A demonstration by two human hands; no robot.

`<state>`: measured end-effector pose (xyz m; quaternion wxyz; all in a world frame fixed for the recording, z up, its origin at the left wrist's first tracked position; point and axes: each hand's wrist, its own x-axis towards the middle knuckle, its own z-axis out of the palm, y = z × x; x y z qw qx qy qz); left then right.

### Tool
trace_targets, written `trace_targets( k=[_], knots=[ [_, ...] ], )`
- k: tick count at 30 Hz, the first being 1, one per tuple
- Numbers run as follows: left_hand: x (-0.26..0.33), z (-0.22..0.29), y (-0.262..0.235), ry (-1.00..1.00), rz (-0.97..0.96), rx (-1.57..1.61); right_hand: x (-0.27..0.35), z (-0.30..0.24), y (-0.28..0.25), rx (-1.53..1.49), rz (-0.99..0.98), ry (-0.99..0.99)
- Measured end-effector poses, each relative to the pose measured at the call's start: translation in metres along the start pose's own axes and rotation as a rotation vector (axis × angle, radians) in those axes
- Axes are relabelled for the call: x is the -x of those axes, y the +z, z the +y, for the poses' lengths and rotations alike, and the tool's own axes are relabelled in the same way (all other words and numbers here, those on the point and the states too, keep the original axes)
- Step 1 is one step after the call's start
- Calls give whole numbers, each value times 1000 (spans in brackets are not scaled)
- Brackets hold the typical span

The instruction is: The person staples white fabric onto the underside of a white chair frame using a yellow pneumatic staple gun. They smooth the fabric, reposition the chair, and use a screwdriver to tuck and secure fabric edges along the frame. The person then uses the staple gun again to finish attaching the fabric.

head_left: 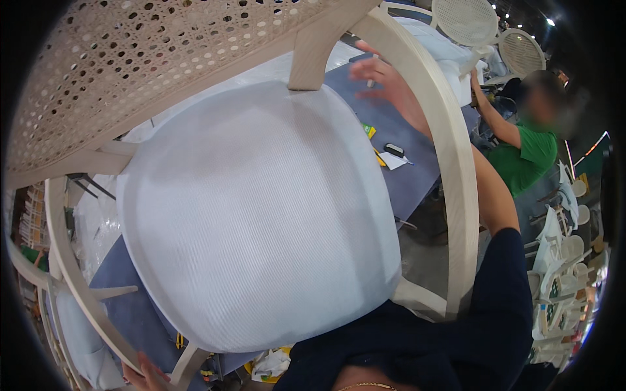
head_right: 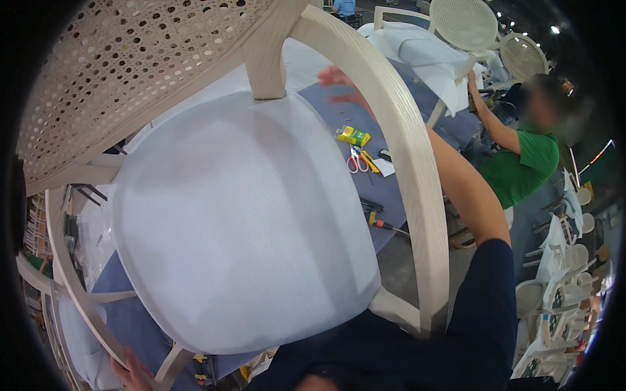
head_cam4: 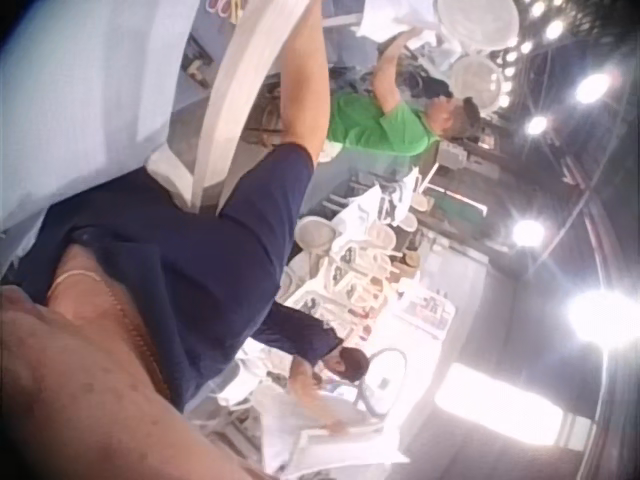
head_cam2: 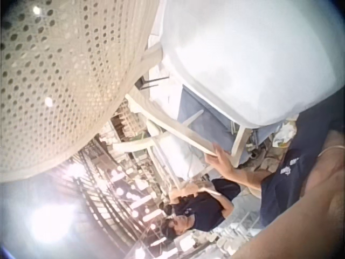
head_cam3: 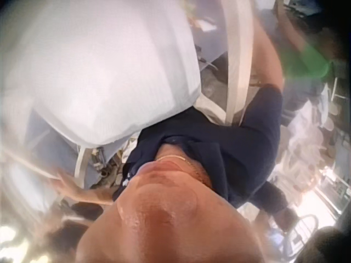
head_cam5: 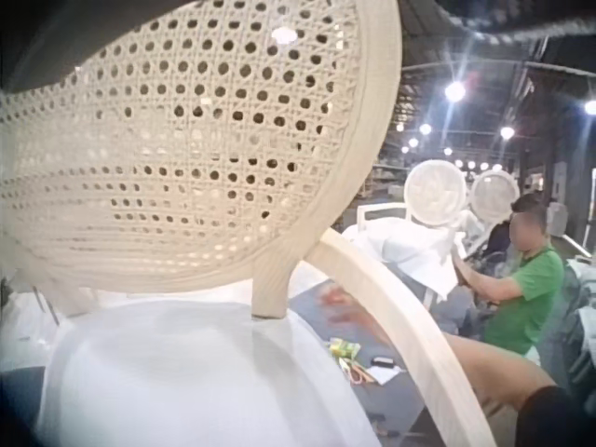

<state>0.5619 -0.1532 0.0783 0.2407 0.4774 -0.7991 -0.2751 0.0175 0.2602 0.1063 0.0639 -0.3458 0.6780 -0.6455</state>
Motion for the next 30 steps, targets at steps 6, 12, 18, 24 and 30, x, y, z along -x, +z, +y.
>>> trace_targets(
  k=[6, 12, 18, 24, 30],
  knots=[
    [12, -11, -1, -11, -24, 120, -36, 17, 63, 190, 17, 11],
    [32, -64, -10, 31, 147, 224, -28, -2, 105, -66, -83, 325],
    [27, -56, -3, 123, 80, 162, 1, -16, 94, -1, 29, 475],
    [36, -73, 0, 81, 157, 279, 38, -7, 99, -129, 97, 605],
    [25, -82, 18, 94, 368, 76, 56, 5, 103, -213, 244, 594]
  ],
)
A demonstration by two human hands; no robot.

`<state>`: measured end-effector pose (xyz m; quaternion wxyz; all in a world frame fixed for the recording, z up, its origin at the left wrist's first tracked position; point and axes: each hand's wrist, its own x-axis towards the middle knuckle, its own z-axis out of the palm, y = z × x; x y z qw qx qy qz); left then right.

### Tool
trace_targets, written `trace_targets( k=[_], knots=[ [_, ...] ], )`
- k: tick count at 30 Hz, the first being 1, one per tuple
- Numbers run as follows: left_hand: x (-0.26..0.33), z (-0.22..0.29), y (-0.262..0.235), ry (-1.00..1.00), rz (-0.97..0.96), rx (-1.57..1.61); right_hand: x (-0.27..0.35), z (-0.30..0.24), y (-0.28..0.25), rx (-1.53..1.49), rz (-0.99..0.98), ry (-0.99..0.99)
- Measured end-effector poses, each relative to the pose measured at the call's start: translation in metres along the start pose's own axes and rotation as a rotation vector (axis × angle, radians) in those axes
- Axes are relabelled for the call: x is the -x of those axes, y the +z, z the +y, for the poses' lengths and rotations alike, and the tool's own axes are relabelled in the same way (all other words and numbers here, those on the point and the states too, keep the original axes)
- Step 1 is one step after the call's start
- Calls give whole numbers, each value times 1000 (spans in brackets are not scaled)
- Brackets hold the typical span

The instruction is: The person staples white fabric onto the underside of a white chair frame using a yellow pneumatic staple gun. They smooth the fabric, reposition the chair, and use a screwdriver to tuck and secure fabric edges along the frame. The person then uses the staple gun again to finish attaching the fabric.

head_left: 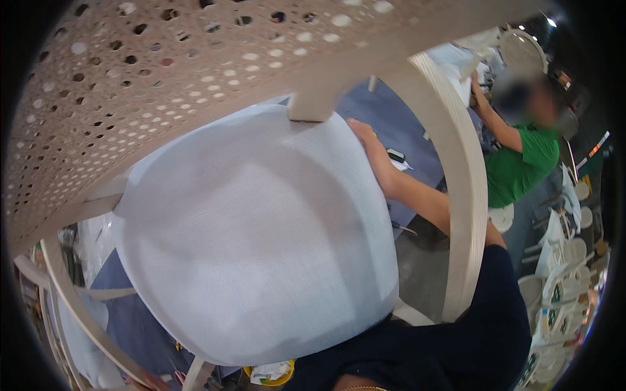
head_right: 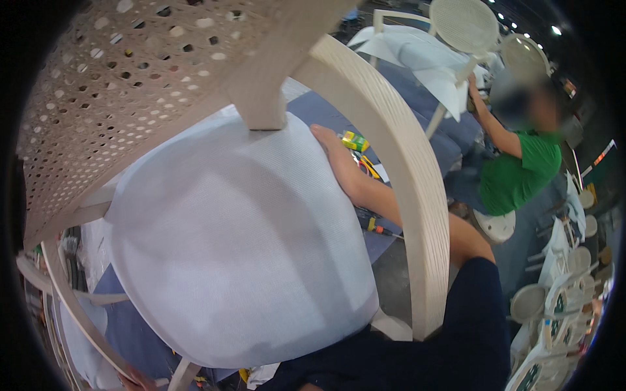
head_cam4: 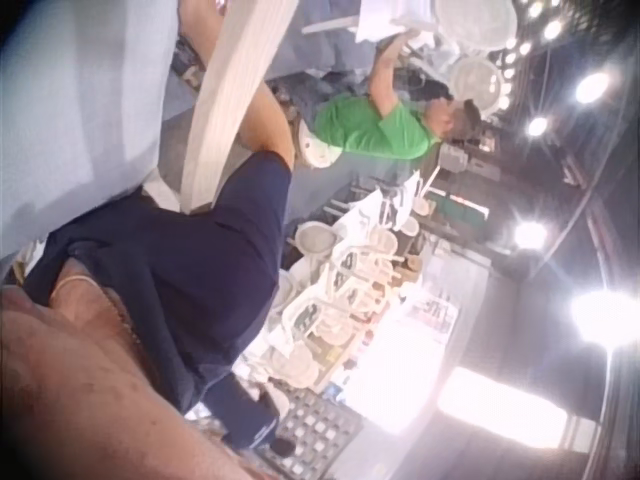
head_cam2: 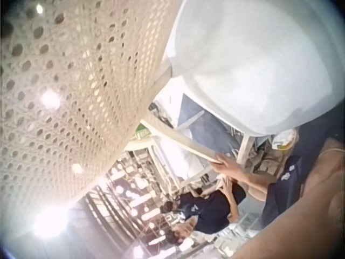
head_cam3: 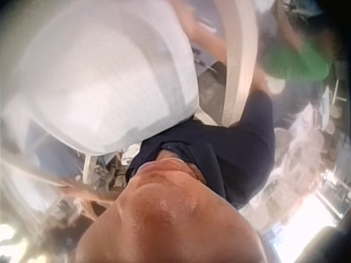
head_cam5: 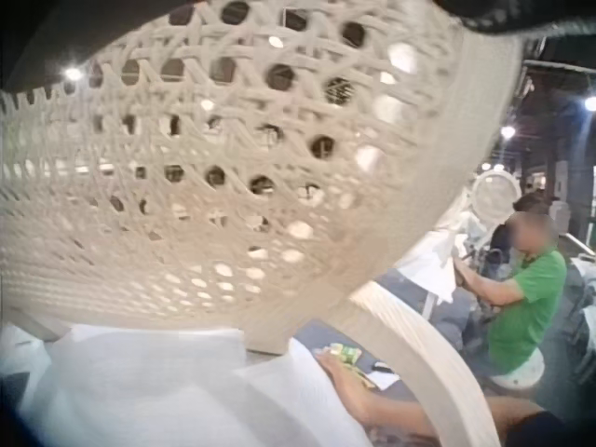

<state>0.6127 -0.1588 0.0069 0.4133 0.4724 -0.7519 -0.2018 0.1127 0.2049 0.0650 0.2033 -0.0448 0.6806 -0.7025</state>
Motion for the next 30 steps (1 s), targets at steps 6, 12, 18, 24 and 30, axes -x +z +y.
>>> trace_targets(
  k=[6, 12, 18, 24, 30],
  knots=[
    [-21, 82, 37, 216, 308, -451, -24, 0, -22, 9, -217, -133],
    [-45, 77, 21, 98, -46, -192, -82, -12, -41, 45, -161, -408],
    [-22, 113, 30, 172, 10, -356, -26, -18, -1, 145, -94, -401],
    [-17, 132, 29, 125, 92, -506, 15, 78, -36, -54, -185, -109],
    [-27, 126, 36, 246, 130, -482, 59, 162, -55, -191, -99, 147]
  ],
)
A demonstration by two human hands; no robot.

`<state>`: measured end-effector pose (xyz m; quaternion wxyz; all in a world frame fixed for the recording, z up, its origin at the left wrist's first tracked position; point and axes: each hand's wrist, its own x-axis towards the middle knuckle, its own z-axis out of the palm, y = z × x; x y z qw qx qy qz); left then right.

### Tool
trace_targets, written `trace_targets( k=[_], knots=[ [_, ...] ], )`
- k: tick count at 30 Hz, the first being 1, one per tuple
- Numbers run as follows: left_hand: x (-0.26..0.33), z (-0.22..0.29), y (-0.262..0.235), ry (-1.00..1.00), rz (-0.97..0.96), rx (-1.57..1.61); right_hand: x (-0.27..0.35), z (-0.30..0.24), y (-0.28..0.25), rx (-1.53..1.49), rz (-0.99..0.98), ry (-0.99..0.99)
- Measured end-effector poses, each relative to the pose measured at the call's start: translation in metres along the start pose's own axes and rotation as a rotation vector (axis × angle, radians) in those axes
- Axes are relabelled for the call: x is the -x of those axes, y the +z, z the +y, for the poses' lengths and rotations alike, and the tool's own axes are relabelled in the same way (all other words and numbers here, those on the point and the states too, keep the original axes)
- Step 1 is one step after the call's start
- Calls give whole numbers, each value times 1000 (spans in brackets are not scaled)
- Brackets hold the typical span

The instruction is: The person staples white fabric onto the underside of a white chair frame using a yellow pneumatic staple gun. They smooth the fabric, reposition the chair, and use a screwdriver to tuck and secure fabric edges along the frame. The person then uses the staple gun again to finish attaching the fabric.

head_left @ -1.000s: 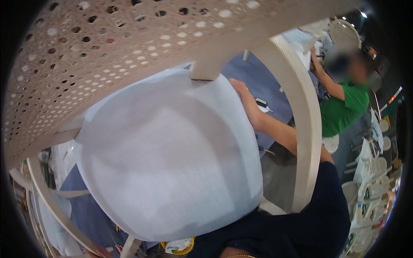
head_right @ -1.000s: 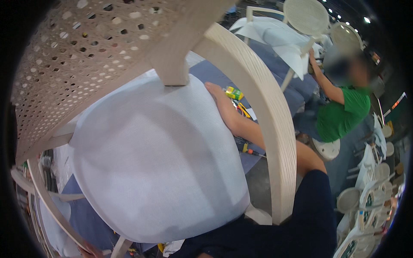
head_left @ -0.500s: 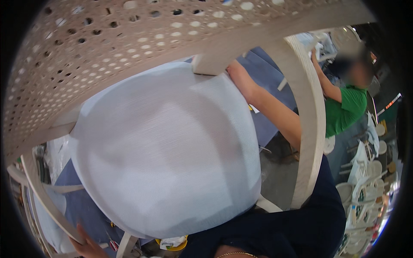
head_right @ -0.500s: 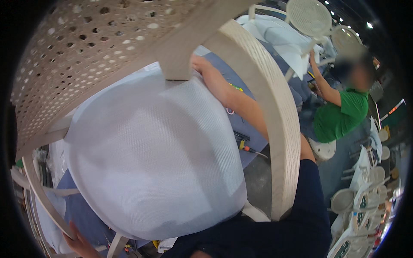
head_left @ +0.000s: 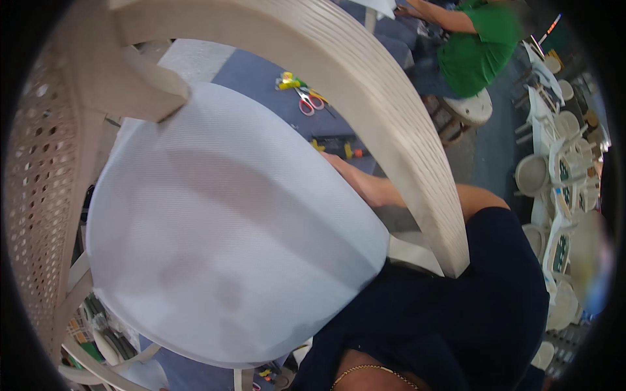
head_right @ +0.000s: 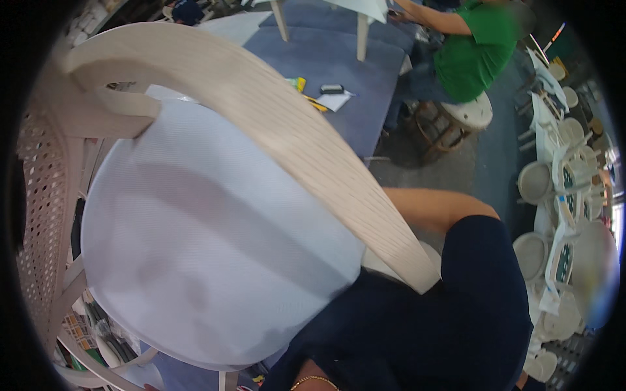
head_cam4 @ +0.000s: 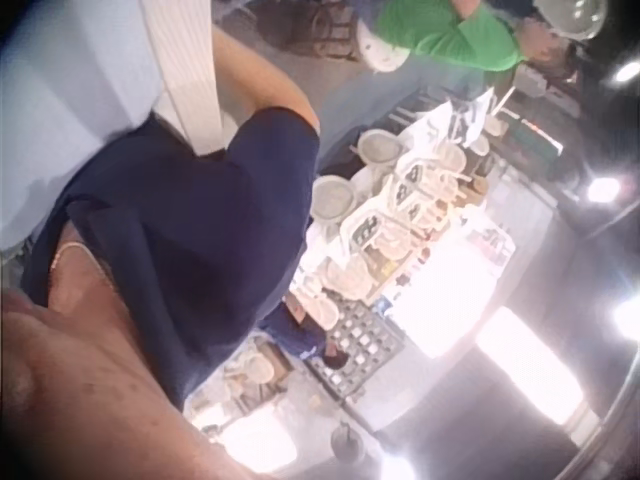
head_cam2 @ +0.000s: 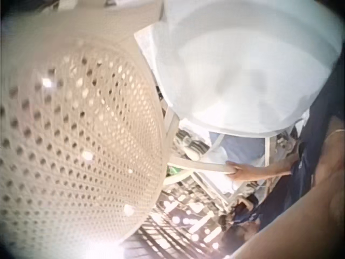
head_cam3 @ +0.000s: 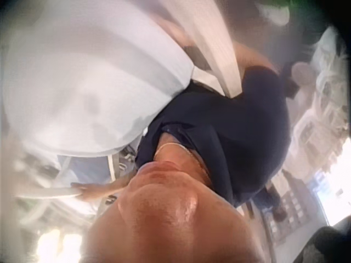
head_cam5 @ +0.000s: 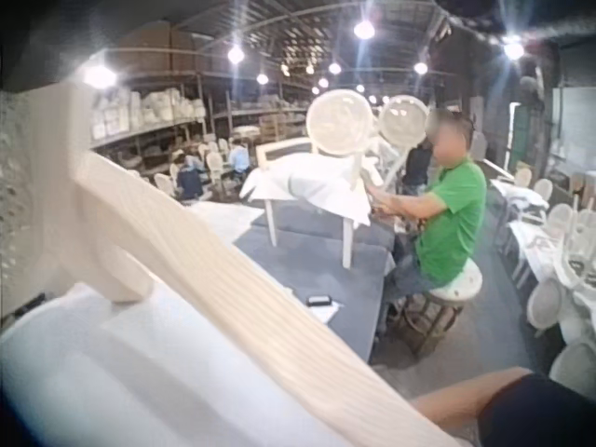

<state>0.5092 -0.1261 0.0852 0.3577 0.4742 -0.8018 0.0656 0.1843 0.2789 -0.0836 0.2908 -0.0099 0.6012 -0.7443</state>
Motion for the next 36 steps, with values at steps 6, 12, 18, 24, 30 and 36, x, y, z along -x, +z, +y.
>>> trace_targets(
  k=[6, 12, 18, 24, 30, 36],
  knots=[
    [-3, -4, 8, 36, 30, -40, -3, -49, 0, 13, 48, -219],
    [-8, 0, 13, 182, 155, -153, 32, 34, -6, -9, 78, 92],
    [-50, -33, 40, 50, -70, 175, 37, 40, 3, -191, 85, 57],
    [-67, 13, 35, -54, 43, 69, -74, -47, 11, 88, 12, -360],
    [41, 81, 46, 468, 90, 705, -122, -107, 49, -23, -174, -445],
    [156, 185, 26, 779, -444, 1556, -107, -133, 89, -86, -255, -267]
  ],
)
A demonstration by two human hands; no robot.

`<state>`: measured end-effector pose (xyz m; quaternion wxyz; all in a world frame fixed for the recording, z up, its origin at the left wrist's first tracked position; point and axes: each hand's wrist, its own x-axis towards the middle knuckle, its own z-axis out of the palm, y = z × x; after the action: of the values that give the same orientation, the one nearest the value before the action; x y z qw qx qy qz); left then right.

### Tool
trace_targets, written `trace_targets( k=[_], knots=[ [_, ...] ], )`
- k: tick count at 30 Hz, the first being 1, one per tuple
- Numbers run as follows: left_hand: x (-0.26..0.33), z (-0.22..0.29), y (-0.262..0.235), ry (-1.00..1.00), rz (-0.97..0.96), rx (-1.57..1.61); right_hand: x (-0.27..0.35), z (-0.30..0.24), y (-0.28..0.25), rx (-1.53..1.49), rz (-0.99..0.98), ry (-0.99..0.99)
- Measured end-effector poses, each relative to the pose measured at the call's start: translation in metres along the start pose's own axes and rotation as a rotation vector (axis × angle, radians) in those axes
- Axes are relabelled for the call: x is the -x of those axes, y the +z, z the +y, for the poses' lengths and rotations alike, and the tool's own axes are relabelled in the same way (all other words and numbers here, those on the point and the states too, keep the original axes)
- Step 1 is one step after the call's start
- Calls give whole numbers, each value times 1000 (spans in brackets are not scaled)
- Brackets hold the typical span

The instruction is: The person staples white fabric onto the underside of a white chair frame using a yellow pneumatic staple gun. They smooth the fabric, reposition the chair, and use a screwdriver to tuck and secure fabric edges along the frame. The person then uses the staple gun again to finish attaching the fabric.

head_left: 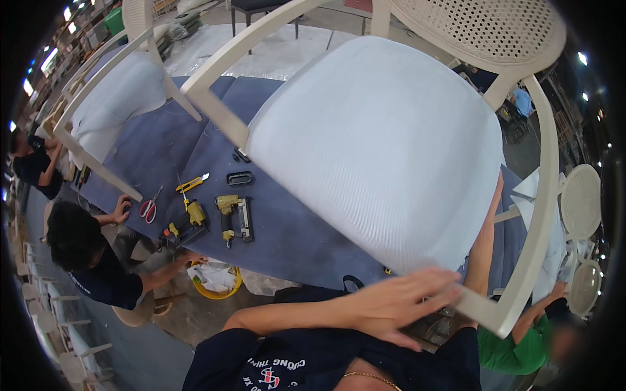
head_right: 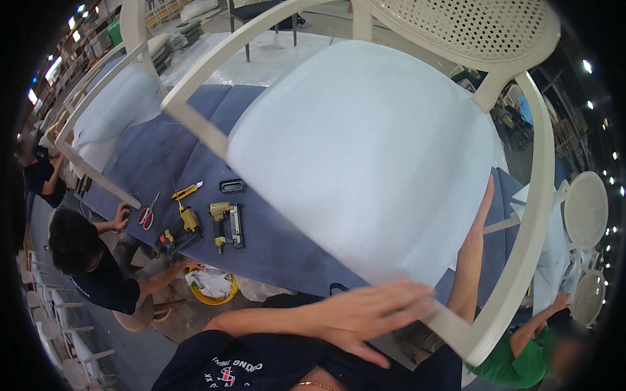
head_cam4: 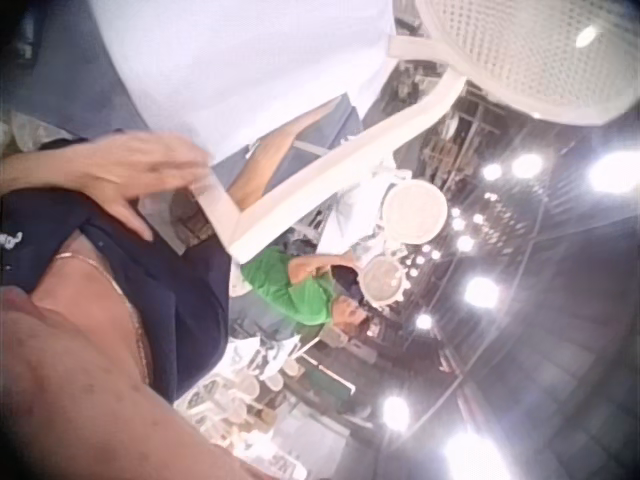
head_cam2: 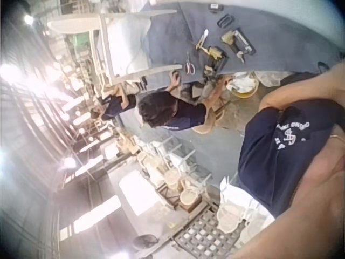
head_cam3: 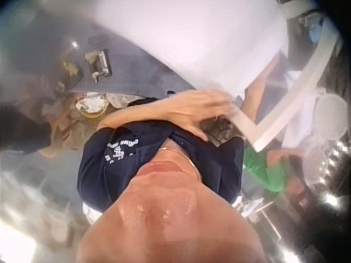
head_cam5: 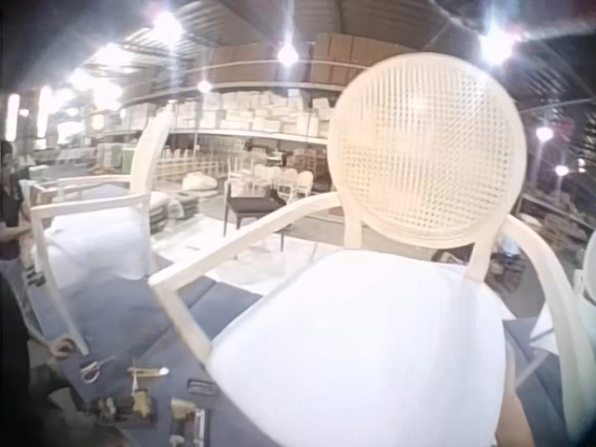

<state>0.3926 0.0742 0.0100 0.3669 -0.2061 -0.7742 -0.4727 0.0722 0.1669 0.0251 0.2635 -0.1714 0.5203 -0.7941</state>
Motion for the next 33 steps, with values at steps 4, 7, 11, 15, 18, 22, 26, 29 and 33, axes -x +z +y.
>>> trace_targets(
  k=[4, 7, 11, 15, 18, 22, 26, 29, 33],
  knots=[
    [-31, -25, 39, -95, 430, -226, -30, 34, 2, -86, -76, 68],
    [-101, -41, 21, -162, 367, -256, -38, 7, -32, -115, 31, -39],
    [-133, -76, -20, -345, 495, -407, -95, 53, -2, -241, 74, -52],
    [-83, -105, -96, -305, 786, -651, -59, 104, 82, -263, 178, 120],
    [-42, -99, -141, -409, 882, -726, -22, 143, 98, -204, -54, 91],
    [9, -92, -135, -301, 809, -609, 17, 199, 45, 35, -275, 181],
    [45, -89, -96, -322, 870, -620, 41, 246, -79, 852, 70, 247],
    [58, -71, -79, -474, 881, -779, 90, 314, -169, 1656, 194, 434],
    [47, -41, -62, -880, 524, -993, 134, 377, -217, 1592, 244, 467]
  ],
)
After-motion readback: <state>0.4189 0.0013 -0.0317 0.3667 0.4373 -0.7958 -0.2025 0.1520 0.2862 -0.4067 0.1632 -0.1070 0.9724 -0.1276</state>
